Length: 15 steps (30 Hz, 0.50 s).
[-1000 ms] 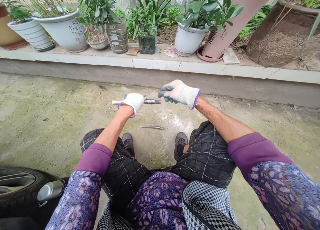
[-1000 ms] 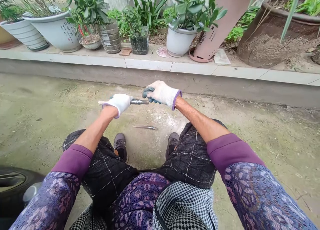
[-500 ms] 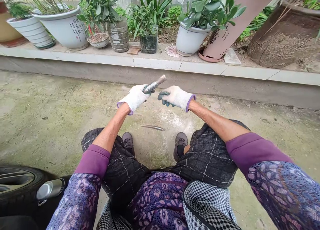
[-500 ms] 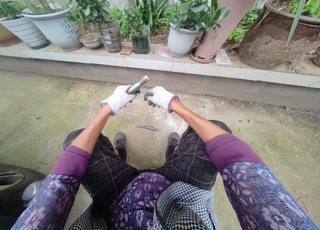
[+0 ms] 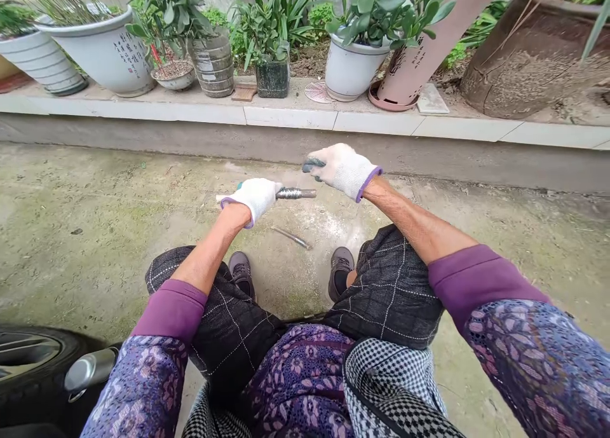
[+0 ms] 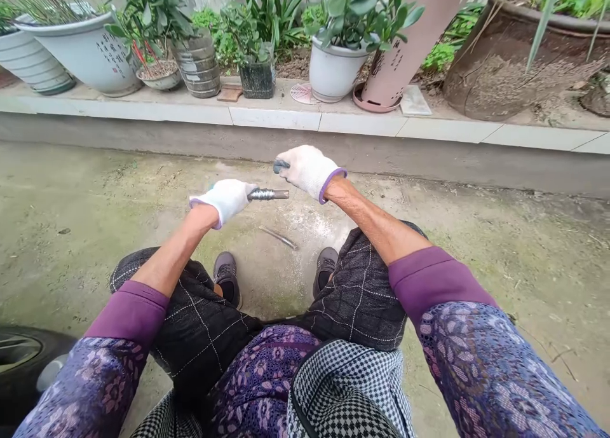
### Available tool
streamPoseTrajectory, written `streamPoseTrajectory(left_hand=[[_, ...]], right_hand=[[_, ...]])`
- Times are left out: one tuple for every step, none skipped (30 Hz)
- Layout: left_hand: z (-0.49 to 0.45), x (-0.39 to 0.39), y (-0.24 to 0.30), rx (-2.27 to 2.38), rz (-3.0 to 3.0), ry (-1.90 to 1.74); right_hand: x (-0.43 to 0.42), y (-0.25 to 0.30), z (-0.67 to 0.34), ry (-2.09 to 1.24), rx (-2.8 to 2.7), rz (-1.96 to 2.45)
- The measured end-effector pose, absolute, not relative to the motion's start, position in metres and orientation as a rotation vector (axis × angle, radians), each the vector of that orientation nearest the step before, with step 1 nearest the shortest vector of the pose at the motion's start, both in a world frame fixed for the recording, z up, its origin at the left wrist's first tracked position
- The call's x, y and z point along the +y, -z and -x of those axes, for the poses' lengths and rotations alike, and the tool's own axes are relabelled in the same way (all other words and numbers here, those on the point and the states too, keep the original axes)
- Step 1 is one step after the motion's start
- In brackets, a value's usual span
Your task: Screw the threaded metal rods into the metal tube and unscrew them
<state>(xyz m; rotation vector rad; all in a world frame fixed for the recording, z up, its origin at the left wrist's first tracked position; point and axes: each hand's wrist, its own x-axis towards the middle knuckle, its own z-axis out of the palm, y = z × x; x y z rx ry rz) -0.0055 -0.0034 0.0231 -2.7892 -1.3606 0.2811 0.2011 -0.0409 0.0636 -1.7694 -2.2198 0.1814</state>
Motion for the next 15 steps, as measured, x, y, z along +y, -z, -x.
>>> streamPoseTrajectory(left_hand=[[0.004,-0.007,-0.024,-1.359,2.832,-0.264],[0.003,-0.009,-0.025,-1.364,2.884,-0.216],[0.003,-0.01,-0.026,-1.373,2.943,-0.141],[0.004,-0.01,-0.026,-1.381,3.0,-0.036],[0.005,-0.008,-0.026,-1.392,3.049,0.092],[0.007,-0.006,-0.026,-1.415,3.084,0.228],[0.009,-0.002,-0.026,-1.456,3.101,0.368],[0.011,0.002,-0.026,-1.515,3.1,0.5],[0.014,0.007,-0.026,-1.582,3.081,0.62],[0.016,0.012,-0.026,-1.643,3.051,0.717],[0.019,0.016,-0.027,-1.696,3.007,0.781],[0.021,0.019,-0.028,-1.737,2.951,0.799],[0.023,0.022,-0.029,-1.766,2.89,0.763],[0.024,0.023,-0.029,-1.786,2.828,0.673],[0.025,0.023,-0.03,-1.796,2.769,0.552]], right_hand=[[-0.038,-0.062,-0.204,-0.163,-2.224,1.778],[-0.035,-0.059,-0.205,-0.208,-2.216,1.781],[-0.032,-0.055,-0.206,-0.291,-2.197,1.778],[-0.03,-0.051,-0.206,-0.39,-2.165,1.776],[-0.029,-0.046,-0.205,-0.488,-2.129,1.768],[-0.028,-0.042,-0.203,-0.573,-2.092,1.758],[-0.028,-0.038,-0.201,-0.636,-2.06,1.746],[-0.029,-0.035,-0.197,-0.675,-2.048,1.735],[-0.031,-0.033,-0.193,-0.69,-2.06,1.722],[-0.034,-0.032,-0.188,-0.681,-2.098,1.712],[-0.037,-0.031,-0.183,-0.655,-2.158,1.704],[-0.042,-0.031,-0.178,-0.616,-2.232,1.697],[-0.047,-0.033,-0.173,-0.567,-2.308,1.688],[-0.051,-0.035,-0.169,-0.511,-2.376,1.68],[-0.055,-0.037,-0.167,-0.452,-2.43,1.677]])
